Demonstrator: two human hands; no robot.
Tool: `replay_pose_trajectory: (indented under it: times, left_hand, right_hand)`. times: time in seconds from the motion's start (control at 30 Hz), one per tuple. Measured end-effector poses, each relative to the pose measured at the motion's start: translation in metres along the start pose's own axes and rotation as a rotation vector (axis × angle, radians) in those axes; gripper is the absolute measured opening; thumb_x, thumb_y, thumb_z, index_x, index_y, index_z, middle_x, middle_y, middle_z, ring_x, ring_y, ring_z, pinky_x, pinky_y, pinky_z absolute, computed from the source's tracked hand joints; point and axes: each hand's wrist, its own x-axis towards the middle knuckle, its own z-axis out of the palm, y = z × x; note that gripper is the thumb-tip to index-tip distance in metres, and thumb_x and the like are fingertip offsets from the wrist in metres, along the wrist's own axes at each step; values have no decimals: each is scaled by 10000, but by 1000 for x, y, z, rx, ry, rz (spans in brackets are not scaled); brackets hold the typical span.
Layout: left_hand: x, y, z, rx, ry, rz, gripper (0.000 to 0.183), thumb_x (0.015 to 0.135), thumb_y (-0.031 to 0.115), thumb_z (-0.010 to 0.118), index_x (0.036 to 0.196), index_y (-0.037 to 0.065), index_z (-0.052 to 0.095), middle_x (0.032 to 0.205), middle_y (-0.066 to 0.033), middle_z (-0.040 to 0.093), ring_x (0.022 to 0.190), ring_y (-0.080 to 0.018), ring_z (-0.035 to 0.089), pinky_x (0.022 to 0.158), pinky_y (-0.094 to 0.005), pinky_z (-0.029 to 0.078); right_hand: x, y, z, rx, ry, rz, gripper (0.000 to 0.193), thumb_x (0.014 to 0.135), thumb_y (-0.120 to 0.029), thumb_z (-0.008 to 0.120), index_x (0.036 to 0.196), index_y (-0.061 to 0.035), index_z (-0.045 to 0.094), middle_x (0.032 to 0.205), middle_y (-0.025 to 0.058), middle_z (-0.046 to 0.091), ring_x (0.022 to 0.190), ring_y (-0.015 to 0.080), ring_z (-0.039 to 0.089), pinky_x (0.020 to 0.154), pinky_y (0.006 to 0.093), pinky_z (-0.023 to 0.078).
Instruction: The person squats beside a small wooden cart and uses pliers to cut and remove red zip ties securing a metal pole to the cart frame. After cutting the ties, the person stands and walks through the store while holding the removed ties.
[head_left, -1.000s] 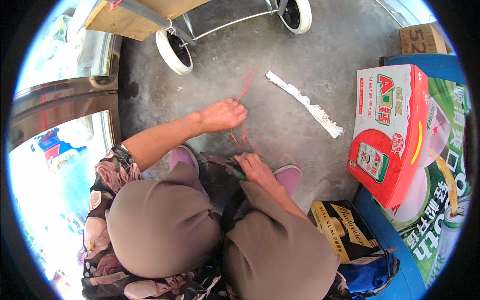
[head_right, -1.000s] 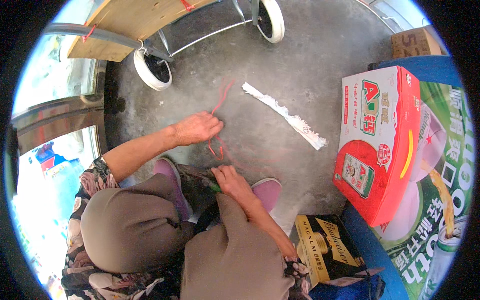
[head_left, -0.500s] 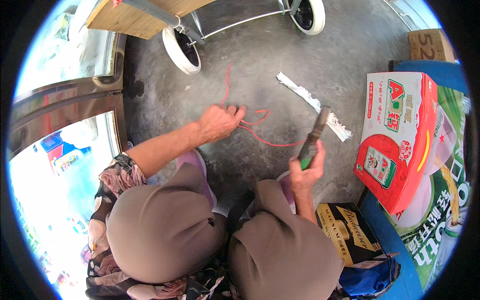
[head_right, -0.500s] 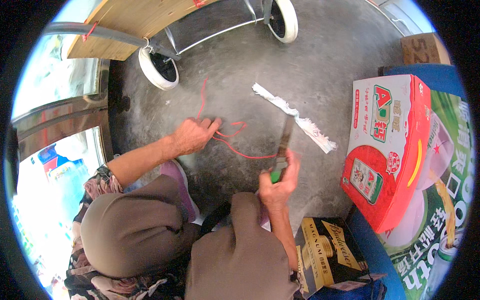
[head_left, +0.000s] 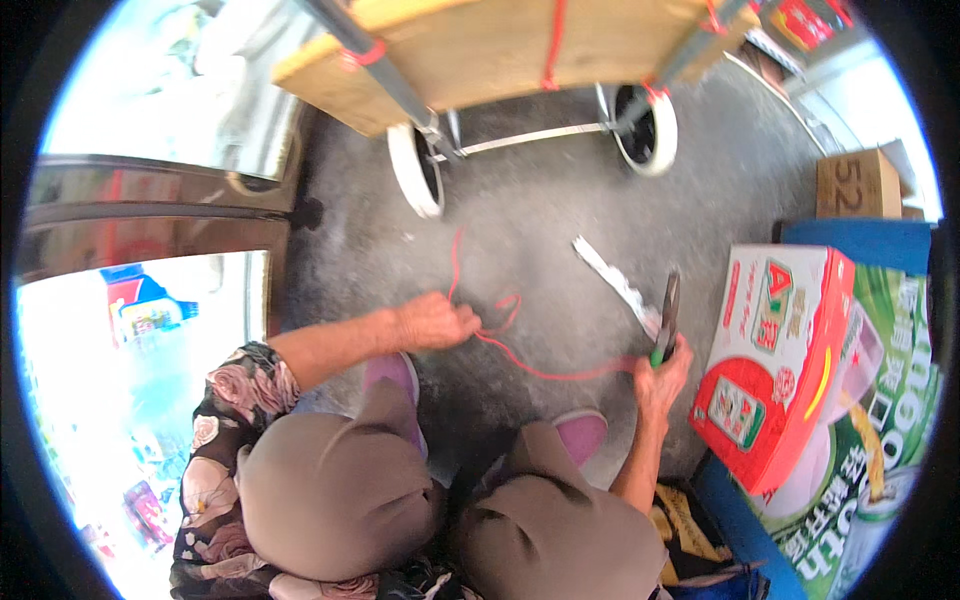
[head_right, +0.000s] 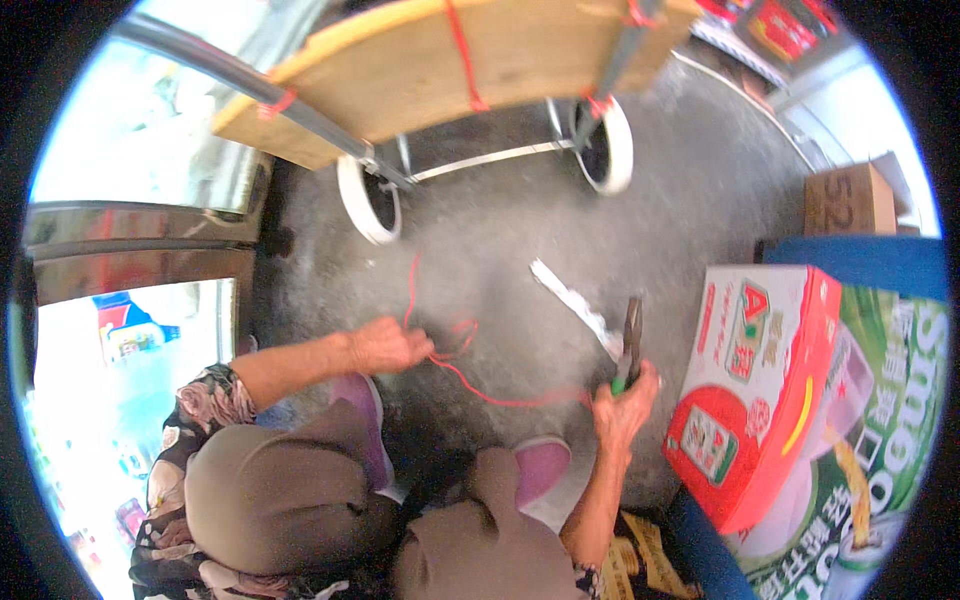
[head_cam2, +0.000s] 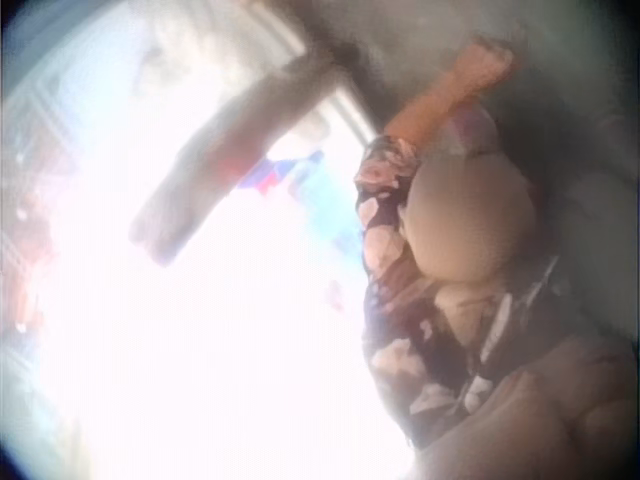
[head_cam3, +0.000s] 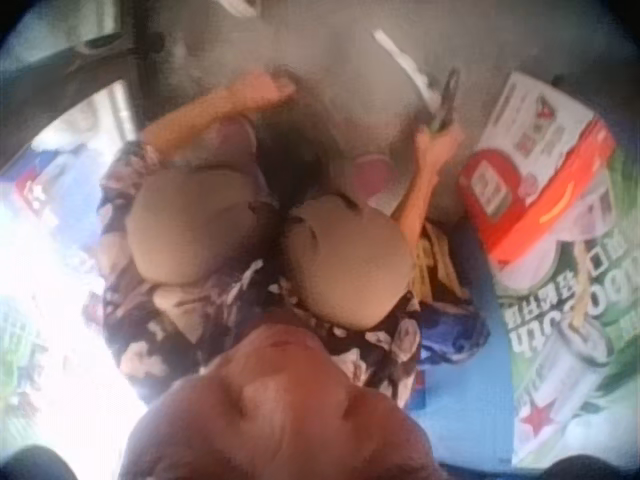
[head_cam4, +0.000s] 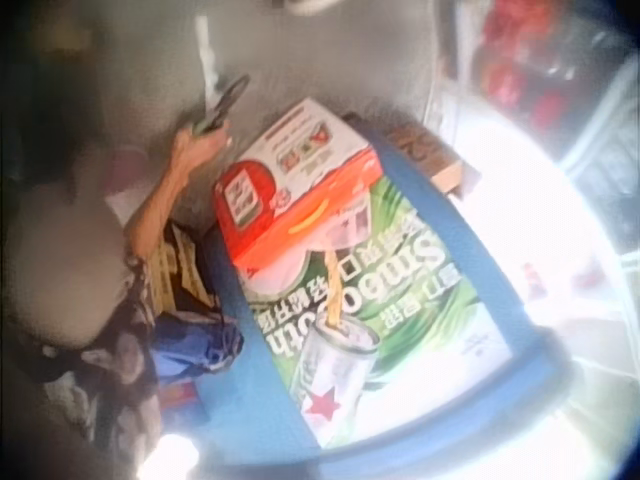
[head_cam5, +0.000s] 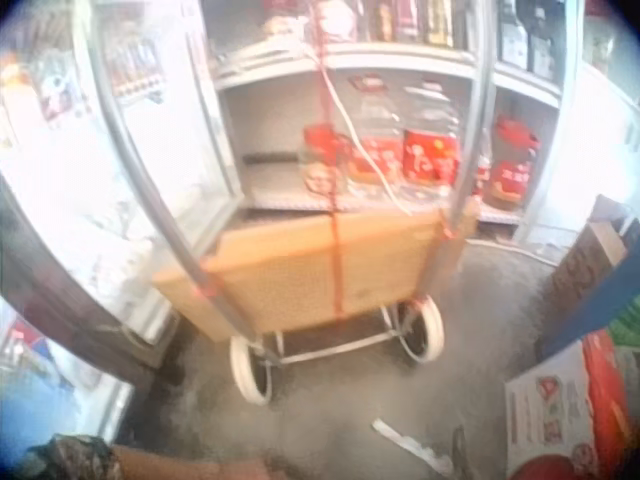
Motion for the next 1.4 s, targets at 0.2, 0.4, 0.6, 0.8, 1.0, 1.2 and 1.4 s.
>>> replay_pose_trajectory:
  times: [0.2, 0.4, 0.6, 0.8, 1.0, 1.2, 1.4]
  left_hand:
    - [-10, 30, -25, -343, -119, -80, 208, 702, 62, 548, 867, 5, 435, 611, -151, 572, 590, -342, 611, 496, -438, 472]
    - [23, 26, -67, -347, -206, -65, 260, 717, 69, 541, 964, 12, 484, 625, -159, 590, 636, -357, 603, 548, -461, 456]
    - [51, -8, -93, -434, -143, -183, 170, 831, 159, 530, 981, 79, 544, 727, -148, 603, 663, -290, 597, 599, -443, 458]
    - [69, 3, -67, -1220, 22, -251, 173, 847, 211, 542, 882, 43, 566, 817, -178, 614, 713, -350, 592, 661, -447, 457]
    - [72, 18, -32, -493, -87, -383, 260, 823, 224, 575, 936, -6, 528, 850, -245, 615, 824, -365, 613, 706, -461, 470]
    - [29, 28, -34, -399, 240, -461, 316, 853, 240, 558, 1035, -14, 516, 827, -199, 632, 839, -379, 622, 725, -475, 485]
    - [-53, -21, -120, 30, 1224, -583, 115, 816, 16, 581, 928, 19, 603, 852, -114, 617, 708, -216, 605, 615, -295, 502]
  right_hand:
    - [-17, 4, 25, -190, 72, -317, 687, 558, -5, 661, 1188, 66, 398, 1167, 233, 446, 1093, 416, 425, 917, 456, 390]
    - [-18, -19, 41, -216, -60, 86, 661, 629, -74, 659, 1229, 9, 394, 1127, 211, 493, 1059, 377, 484, 882, 427, 420]
    - [8, -58, -13, 679, -555, 559, 172, 670, -38, 498, 807, 36, 571, 637, 103, 542, 468, 230, 543, 475, 355, 455]
    - [-4, -120, -69, 699, -776, 754, 287, 670, -30, 496, 948, 39, 515, 771, 133, 552, 555, 243, 545, 506, 363, 473]
    - [-14, -134, -67, 330, -705, 474, 350, 657, -19, 493, 998, 47, 535, 791, 96, 549, 738, 210, 534, 573, 348, 480]
    - [-3, -138, -35, 624, -810, 356, 276, 622, -16, 506, 883, 44, 570, 791, 101, 563, 671, 230, 535, 603, 346, 449]
    - [34, -154, -15, 1097, -514, 707, 392, 615, -6, 459, 990, 42, 564, 845, 109, 592, 748, 234, 549, 680, 345, 461]
